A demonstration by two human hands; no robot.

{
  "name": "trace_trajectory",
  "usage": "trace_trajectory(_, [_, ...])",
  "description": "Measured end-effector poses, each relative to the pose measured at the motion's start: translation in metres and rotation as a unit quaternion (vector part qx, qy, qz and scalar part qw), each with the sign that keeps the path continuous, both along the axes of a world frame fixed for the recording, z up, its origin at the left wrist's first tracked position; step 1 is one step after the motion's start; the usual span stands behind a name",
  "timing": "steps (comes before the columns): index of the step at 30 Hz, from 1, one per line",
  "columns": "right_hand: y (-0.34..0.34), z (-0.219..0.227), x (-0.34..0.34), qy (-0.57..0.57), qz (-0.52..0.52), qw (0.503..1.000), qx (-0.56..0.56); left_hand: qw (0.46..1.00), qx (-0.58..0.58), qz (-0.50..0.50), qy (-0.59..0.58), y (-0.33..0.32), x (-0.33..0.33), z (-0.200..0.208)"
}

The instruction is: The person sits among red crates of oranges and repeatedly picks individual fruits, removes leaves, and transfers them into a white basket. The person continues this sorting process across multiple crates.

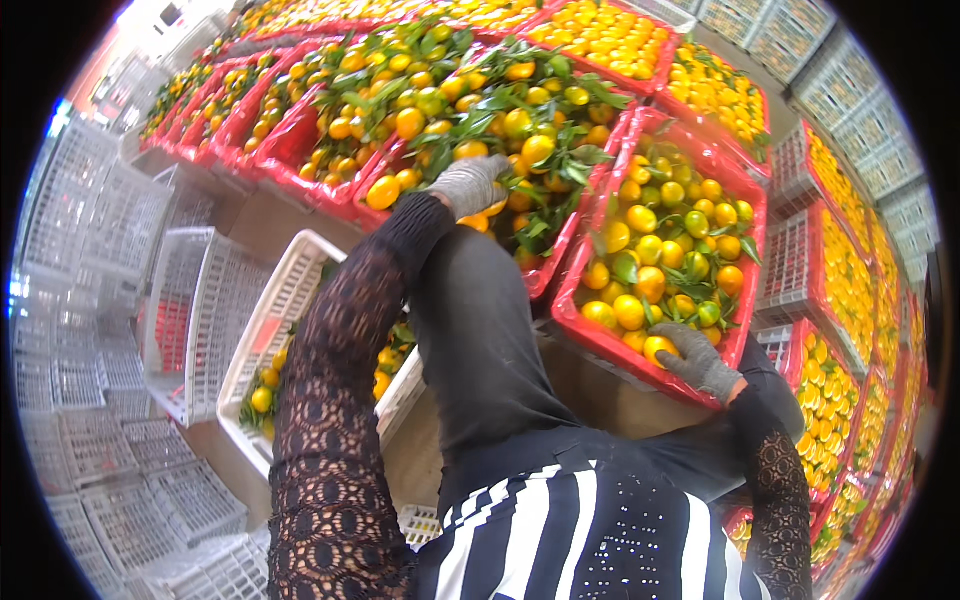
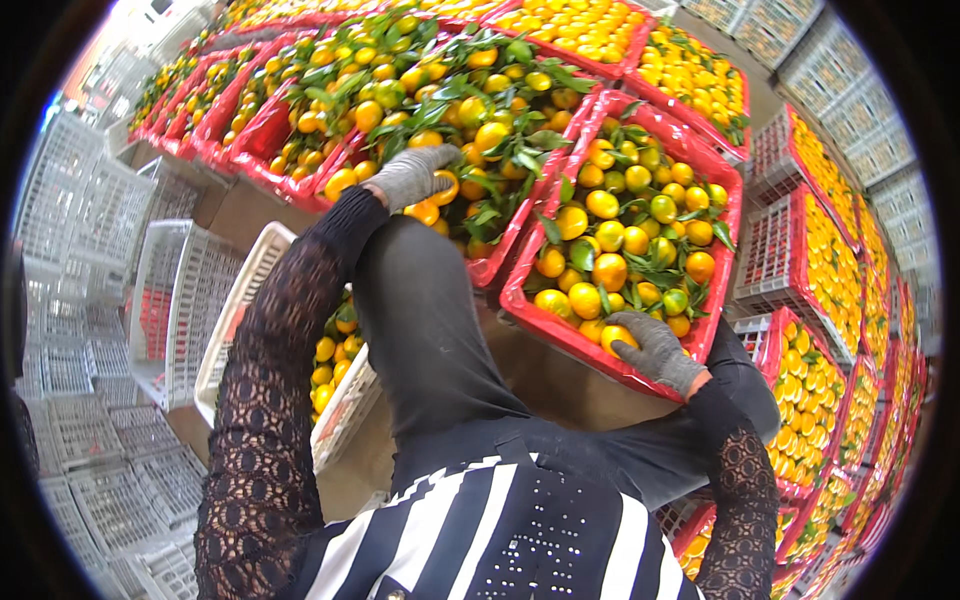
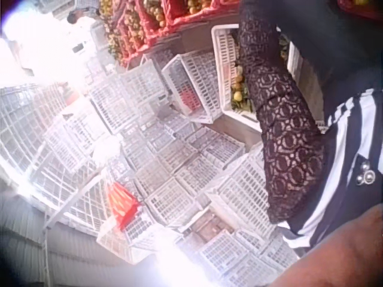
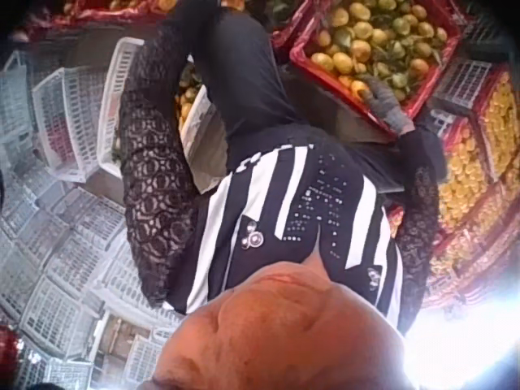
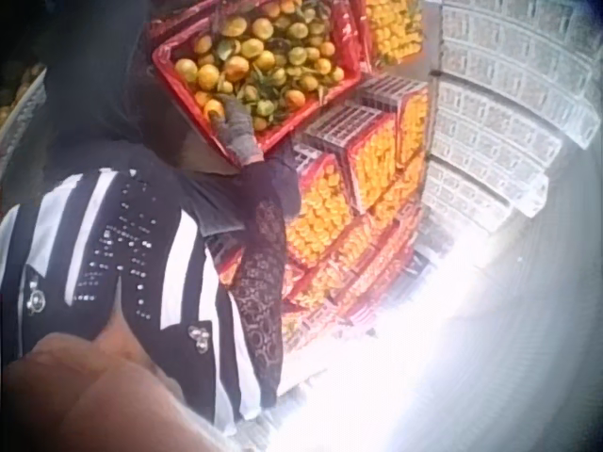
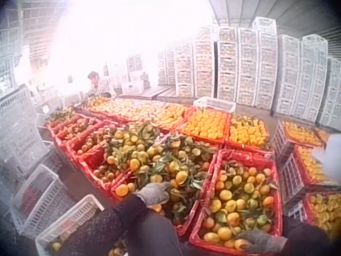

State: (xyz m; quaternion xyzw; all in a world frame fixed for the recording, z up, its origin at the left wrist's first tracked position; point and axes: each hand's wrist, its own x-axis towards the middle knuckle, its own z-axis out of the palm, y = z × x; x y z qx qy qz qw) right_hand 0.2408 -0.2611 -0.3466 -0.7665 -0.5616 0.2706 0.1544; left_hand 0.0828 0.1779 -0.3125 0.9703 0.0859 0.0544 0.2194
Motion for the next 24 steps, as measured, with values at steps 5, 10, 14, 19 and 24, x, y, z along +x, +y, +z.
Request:
trace_trajectory(5, [0.001,-0.002,-0.013,-0.105,-0.018,0.994,-0.005,0.959,0.106,-0.021,0.264,0.002,0.039,-0.009])
trace_trajectory(10, [-0.006,-0.012,-0.013,-0.112,-0.025,0.991,0.072,0.841,-0.502,0.201,0.003,0.008,0.012,0.008])
trace_trajectory(14, [-0.005,-0.015,-0.010,-0.114,-0.025,0.992,0.051,0.990,-0.084,0.099,0.062,-0.008,0.022,0.003])
trace_trajectory(19, [-0.003,-0.011,-0.012,-0.118,-0.037,0.992,0.027,0.976,0.024,-0.011,0.217,-0.040,0.046,-0.003])
trace_trajectory(24, [-0.005,-0.012,-0.011,-0.109,-0.043,0.993,0.033,0.957,0.167,0.032,0.237,-0.065,0.072,-0.007])
